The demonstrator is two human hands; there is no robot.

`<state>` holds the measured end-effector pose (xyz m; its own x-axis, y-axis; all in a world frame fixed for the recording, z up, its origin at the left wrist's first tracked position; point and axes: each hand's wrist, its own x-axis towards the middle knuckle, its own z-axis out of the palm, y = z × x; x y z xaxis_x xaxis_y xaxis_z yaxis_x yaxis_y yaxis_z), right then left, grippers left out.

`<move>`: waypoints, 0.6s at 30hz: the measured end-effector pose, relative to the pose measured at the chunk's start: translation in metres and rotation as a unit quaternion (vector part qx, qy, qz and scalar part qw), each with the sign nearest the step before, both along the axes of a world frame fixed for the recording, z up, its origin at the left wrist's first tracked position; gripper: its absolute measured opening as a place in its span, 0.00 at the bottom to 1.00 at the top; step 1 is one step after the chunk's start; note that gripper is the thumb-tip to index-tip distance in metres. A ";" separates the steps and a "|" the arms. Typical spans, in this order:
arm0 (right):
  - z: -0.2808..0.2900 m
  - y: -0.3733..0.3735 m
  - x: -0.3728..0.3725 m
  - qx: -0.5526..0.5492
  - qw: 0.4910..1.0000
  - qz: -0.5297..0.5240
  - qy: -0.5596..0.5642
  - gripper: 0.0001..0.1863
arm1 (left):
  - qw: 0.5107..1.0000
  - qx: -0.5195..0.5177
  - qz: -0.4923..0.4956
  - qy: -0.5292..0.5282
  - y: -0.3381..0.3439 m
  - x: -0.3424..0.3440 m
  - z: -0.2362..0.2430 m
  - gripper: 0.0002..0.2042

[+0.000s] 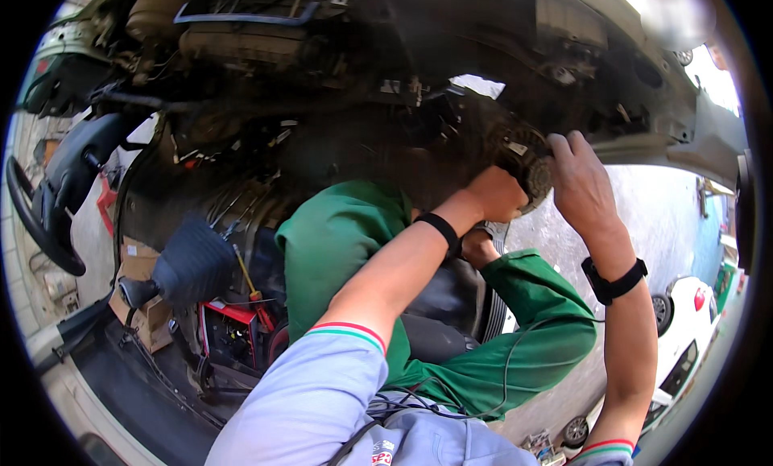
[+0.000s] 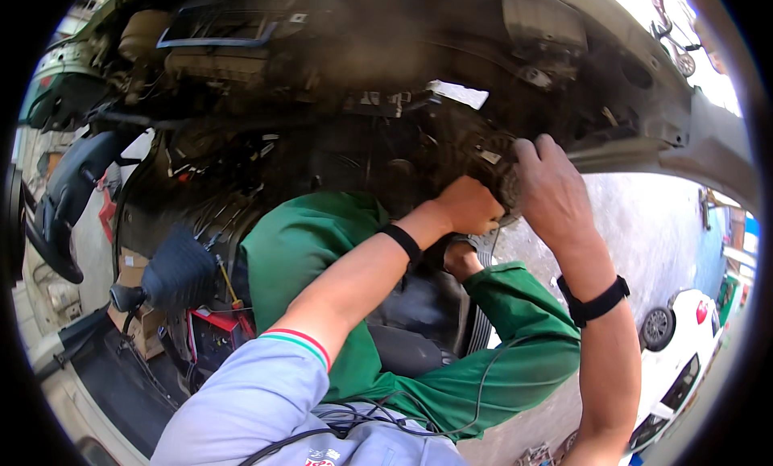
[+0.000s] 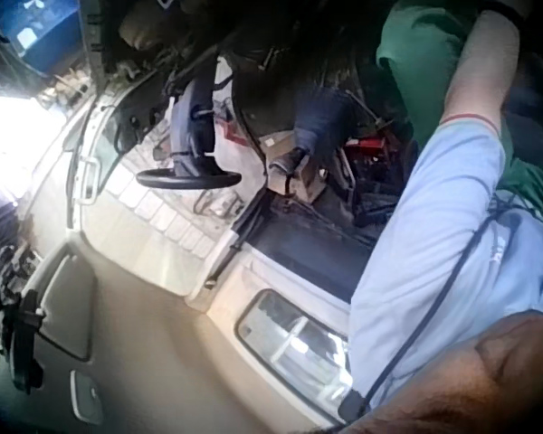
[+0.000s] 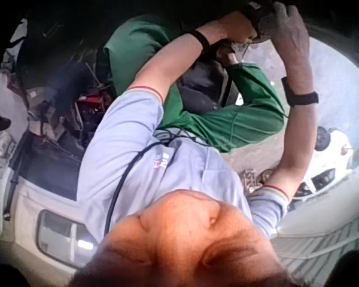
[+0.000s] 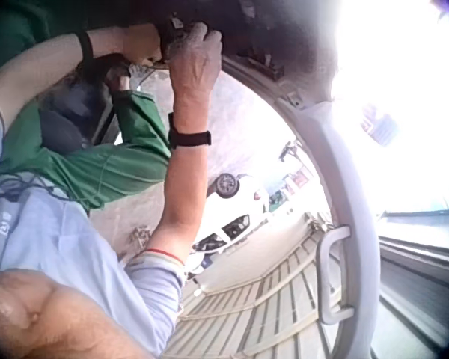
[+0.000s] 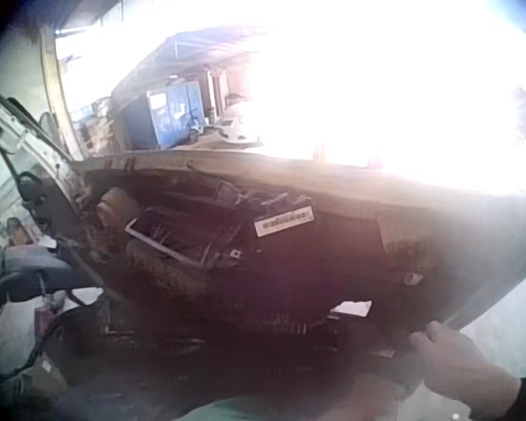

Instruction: The person removes a blower motor from the dashboard area of a vehicle by reaching into the interior, detaching the unit, and pulling it out to inspect the fan blades.

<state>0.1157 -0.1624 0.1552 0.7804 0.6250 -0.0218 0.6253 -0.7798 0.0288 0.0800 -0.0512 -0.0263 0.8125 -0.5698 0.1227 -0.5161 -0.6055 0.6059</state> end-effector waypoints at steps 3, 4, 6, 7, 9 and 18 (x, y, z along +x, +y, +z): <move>-0.006 0.006 0.004 -0.040 0.985 -0.145 0.079 0.08 | 1.000 0.002 -0.002 0.000 0.000 0.000 0.000 0.09; -0.005 0.006 0.002 0.046 0.990 -0.123 0.052 0.08 | 1.000 0.004 -0.006 -0.004 0.000 -0.001 0.000 0.09; 0.002 0.012 0.003 0.085 0.996 -0.018 -0.010 0.07 | 1.000 0.004 -0.008 -0.004 0.001 -0.001 -0.001 0.09; 0.006 0.013 0.003 0.119 0.987 0.080 -0.075 0.07 | 1.000 0.006 -0.005 -0.003 0.000 -0.001 0.001 0.09; 0.006 0.011 0.002 0.089 0.991 0.086 -0.057 0.08 | 1.000 0.004 -0.005 -0.002 0.001 -0.001 0.003 0.08; 0.006 0.015 -0.002 0.115 0.990 0.050 -0.057 0.08 | 1.000 0.001 -0.004 -0.001 0.002 -0.001 0.003 0.08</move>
